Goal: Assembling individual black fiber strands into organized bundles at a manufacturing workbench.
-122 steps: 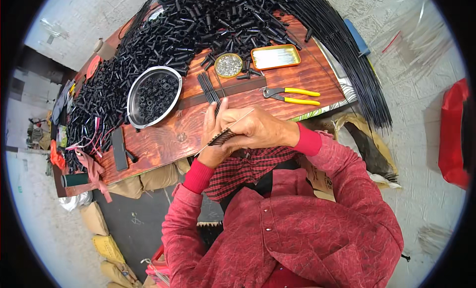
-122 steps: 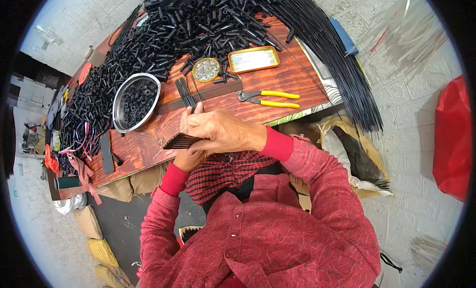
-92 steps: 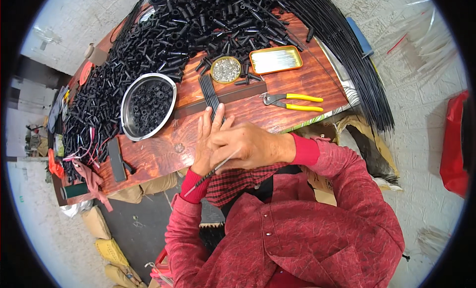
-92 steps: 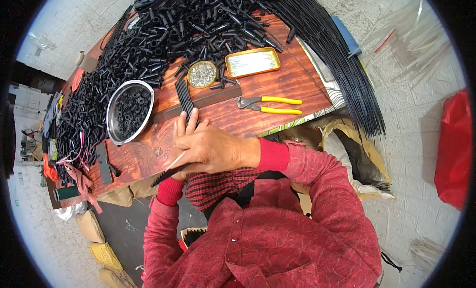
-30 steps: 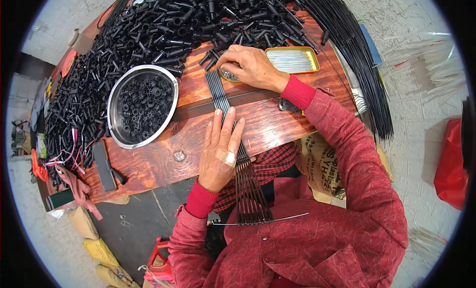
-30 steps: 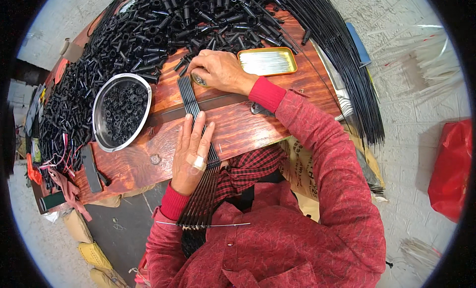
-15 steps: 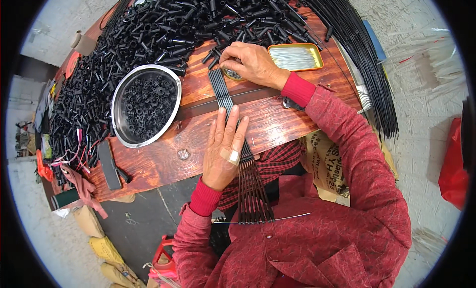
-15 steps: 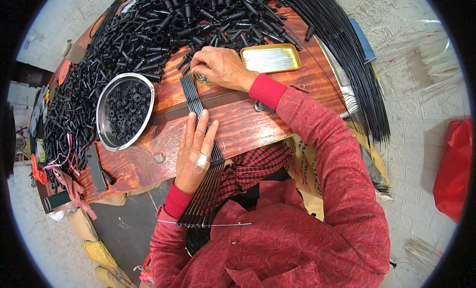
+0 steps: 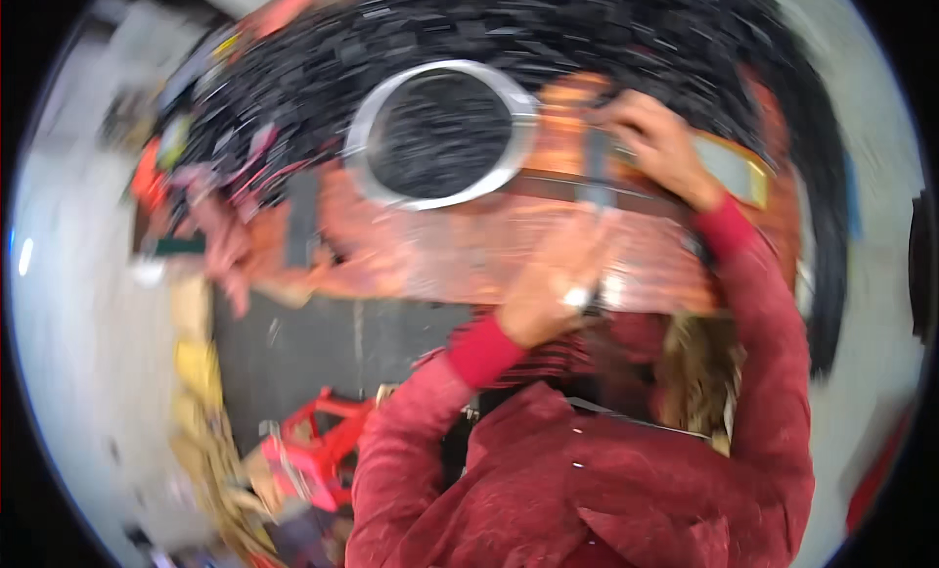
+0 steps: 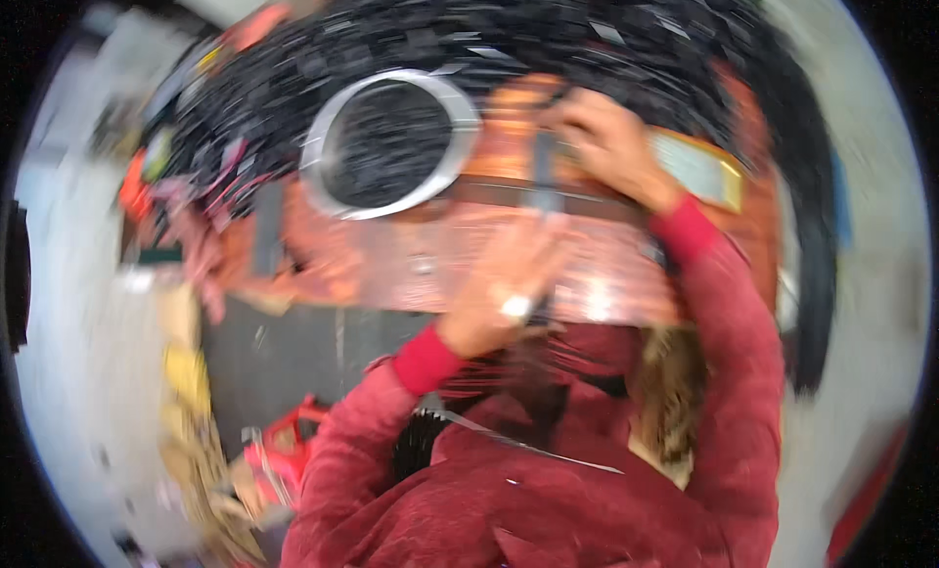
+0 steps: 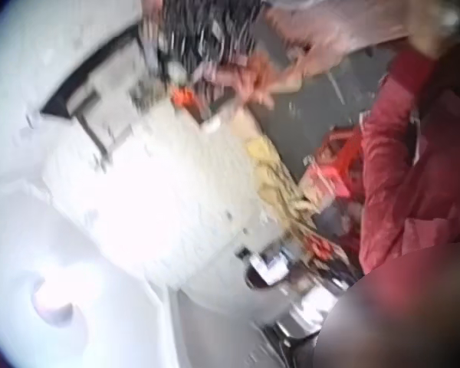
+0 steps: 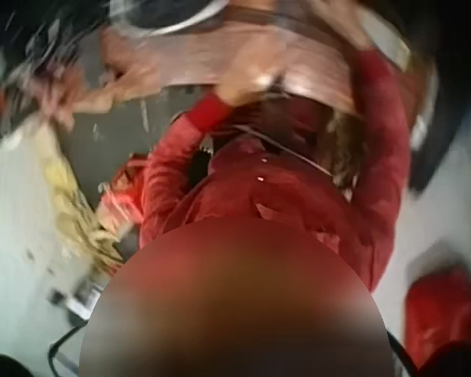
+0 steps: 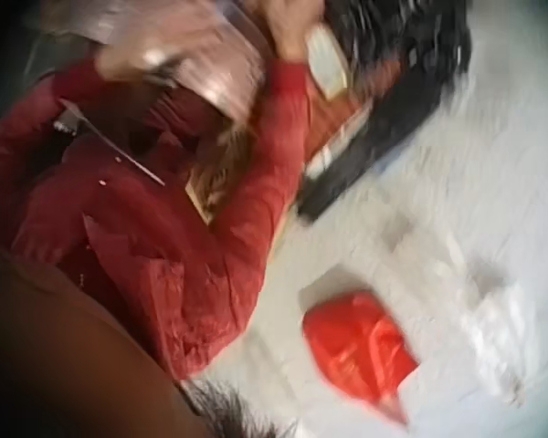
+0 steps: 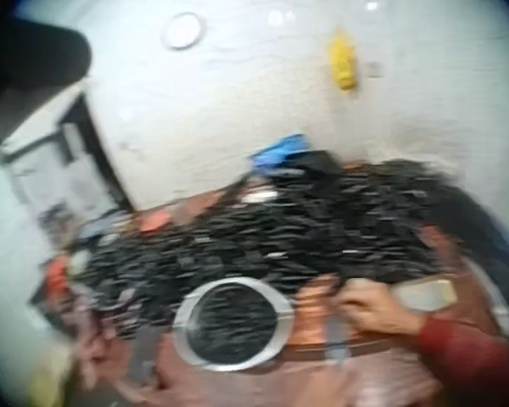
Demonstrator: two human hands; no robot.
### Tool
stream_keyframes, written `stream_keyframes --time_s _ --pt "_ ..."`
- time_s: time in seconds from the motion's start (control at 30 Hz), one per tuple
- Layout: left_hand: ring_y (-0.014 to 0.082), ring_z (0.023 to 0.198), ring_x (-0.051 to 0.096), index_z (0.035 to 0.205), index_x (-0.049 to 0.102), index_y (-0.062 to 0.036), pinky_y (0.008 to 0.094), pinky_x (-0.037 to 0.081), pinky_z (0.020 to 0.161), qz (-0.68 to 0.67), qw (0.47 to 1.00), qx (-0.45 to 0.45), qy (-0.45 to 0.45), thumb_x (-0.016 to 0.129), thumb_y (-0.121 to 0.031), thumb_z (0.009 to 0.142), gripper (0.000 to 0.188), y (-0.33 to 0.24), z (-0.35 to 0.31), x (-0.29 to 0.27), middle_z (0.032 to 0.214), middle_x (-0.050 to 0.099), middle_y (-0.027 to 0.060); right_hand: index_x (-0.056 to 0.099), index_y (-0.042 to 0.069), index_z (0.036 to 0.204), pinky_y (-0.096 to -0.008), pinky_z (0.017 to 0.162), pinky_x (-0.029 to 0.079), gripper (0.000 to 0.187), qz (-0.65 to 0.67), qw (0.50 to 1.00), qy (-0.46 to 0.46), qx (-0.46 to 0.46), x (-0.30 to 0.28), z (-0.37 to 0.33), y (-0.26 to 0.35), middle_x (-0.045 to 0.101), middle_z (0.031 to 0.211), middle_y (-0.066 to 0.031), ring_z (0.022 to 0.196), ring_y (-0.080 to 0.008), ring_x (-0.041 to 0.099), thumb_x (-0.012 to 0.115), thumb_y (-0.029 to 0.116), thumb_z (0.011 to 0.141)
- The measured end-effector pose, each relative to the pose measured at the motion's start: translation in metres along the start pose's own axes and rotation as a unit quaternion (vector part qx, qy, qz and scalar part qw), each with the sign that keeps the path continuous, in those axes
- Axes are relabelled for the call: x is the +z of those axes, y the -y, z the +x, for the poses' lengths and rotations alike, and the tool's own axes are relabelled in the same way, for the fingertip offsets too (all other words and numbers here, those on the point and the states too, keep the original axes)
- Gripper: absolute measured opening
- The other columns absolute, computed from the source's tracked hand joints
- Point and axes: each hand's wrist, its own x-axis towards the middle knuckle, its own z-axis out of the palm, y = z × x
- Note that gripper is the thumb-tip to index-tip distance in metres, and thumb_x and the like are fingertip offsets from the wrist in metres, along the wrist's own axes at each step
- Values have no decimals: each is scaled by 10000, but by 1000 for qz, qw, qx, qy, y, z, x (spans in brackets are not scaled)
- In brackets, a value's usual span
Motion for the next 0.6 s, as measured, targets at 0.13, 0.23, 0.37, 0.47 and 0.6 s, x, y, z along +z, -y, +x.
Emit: stream_keyframes --time_s 0.13,0.23,0.37,0.47,0.6 --pt "453 1447 248 1441 354 33 550 267 1162 0 997 68 -31 799 -257 590 1003 11 2 27 1542 284 268 635 -22 977 -317 860 463 112 5 999 -20 25 -10 -14 -2 618 951 -127 949 -240 614 562 7 897" --pt "472 1473 141 1455 335 11 566 185 1184 21 998 60 -20 874 -374 483 1177 12 -22 26 1571 210 272 591 -25 1031 -290 879 438 155 20 1000 12 9 9 -10 10 588 992 -113 971 -238 594 485 -55 923" --pt "493 1464 144 1432 374 2 586 166 1182 -7 998 49 -34 900 -401 457 1179 9 -25 29 1565 217 279 575 -18 1060 -281 918 414 171 33 998 55 16 8 -17 -10 558 1024 -108 1009 -222 565 453 -33 940" --pt "509 1452 164 1390 428 1 603 179 1172 -12 995 68 -72 910 -435 418 1169 14 -22 42 1550 247 285 567 -25 1089 -291 956 398 185 36 997 71 20 6 -18 -27 554 1061 -103 1047 -215 551 433 -7 963" --pt "523 1435 194 1334 479 -1 612 209 1158 -7 992 85 -95 910 -469 426 1109 20 -19 44 1514 307 294 563 -17 1153 -286 976 386 222 28 996 88 -1 8 -17 -52 562 1097 -88 1088 -203 540 407 28 1002"
